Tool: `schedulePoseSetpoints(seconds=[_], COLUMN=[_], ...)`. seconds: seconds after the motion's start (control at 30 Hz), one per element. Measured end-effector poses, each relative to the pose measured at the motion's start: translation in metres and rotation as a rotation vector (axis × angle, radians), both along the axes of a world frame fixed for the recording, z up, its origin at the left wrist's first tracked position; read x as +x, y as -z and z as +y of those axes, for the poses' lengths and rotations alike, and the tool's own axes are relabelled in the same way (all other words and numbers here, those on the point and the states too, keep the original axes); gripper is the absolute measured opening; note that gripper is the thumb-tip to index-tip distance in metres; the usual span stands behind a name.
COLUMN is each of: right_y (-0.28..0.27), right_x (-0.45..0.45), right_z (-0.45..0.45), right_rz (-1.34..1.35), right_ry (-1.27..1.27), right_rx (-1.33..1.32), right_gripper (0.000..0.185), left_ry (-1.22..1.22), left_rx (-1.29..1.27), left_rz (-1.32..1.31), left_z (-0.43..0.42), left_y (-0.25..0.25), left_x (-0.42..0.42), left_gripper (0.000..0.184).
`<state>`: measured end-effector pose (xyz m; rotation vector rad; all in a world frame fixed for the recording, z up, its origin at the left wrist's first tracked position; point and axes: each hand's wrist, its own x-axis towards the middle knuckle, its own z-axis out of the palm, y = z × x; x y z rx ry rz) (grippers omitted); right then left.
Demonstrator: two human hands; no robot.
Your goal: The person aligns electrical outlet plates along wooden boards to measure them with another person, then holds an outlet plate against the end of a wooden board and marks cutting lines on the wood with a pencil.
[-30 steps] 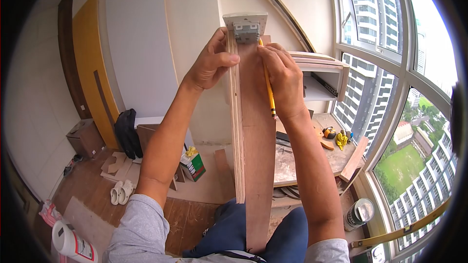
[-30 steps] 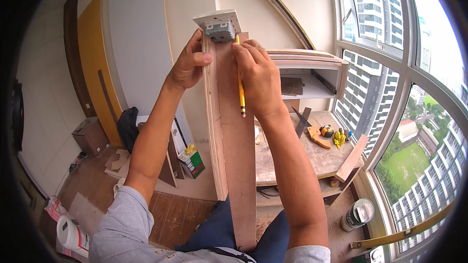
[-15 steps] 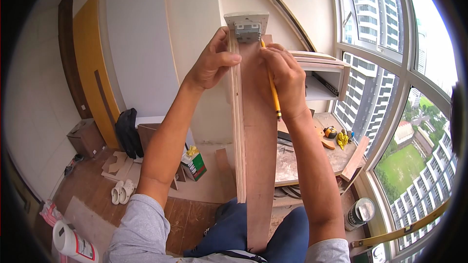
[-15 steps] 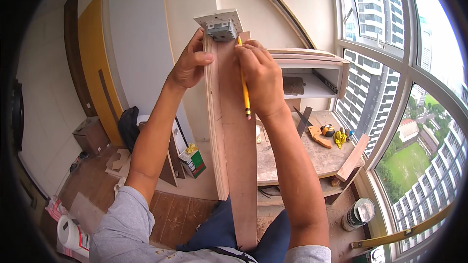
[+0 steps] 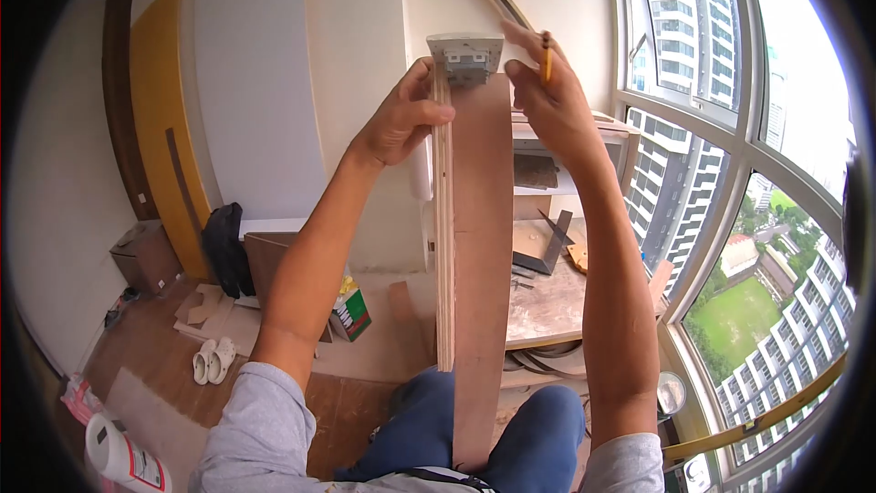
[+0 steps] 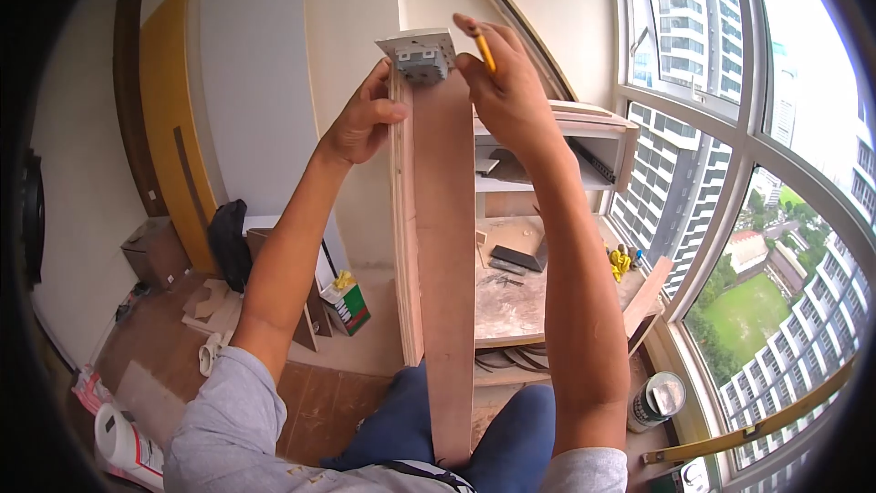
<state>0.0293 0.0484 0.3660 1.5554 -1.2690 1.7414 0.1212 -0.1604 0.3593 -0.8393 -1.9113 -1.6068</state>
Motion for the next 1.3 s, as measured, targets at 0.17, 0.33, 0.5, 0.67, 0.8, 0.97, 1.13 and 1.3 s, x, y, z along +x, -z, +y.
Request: schedulePoseSetpoints(seconds=[0.17, 0.33, 0.5, 0.67, 0.8, 0.97, 1.13, 1.3], right_y=[-0.018, -0.039, -0.006, 0.101, 0.177, 0.244, 0.293, 0.346], right_x=[-0.005, -0.020, -0.017, -0.022, -0.026, -0.056, -0.070, -0.074], right_z=[-0.016, -0.006, 0.051, 0.074, 0.080, 0.090, 0.097, 0.113], right_rz=[0.188, -0.103, -0.407, -0.611, -0.755, -0.892, -1.060, -1.183], right_ry=[0.254, -0.222, -0.269, -0.184, -0.215, -0.177, -0.124, -0.031], right_rx=[0.046, -0.462, -0.609, -0.545, -0.519, -0.456, -0.327, -0.219], right_gripper=[0.015, 0.018, 0.011, 0.010, 0.010, 0.009, 0.008, 0.011], left_ry=[0.063, -0.021, 0.068, -0.079, -0.192, -0.074, -0.078, -0.100], left_rx=[-0.010, 0.080, 0.219, 0.406, 0.501, 0.627, 0.595, 0.531], left_rz=[0.003, -0.070, -0.112, -0.175, -0.192, -0.320, -0.285, -0.271], left_z=[0.001, -0.004, 0.004, 0.049, 0.048, 0.038, 0.041, 0.043], left_y=[-0.001, 0.007, 0.032, 0.103, 0.133, 0.120, 0.143, 0.203], left_x=[-0.002, 0.002, 0.019, 0.035, 0.021, 0.004, -0.007, -0.001], left_gripper=[0.077, 0.084, 0.081, 0.056, 0.043, 0.038, 0.043, 0.045])
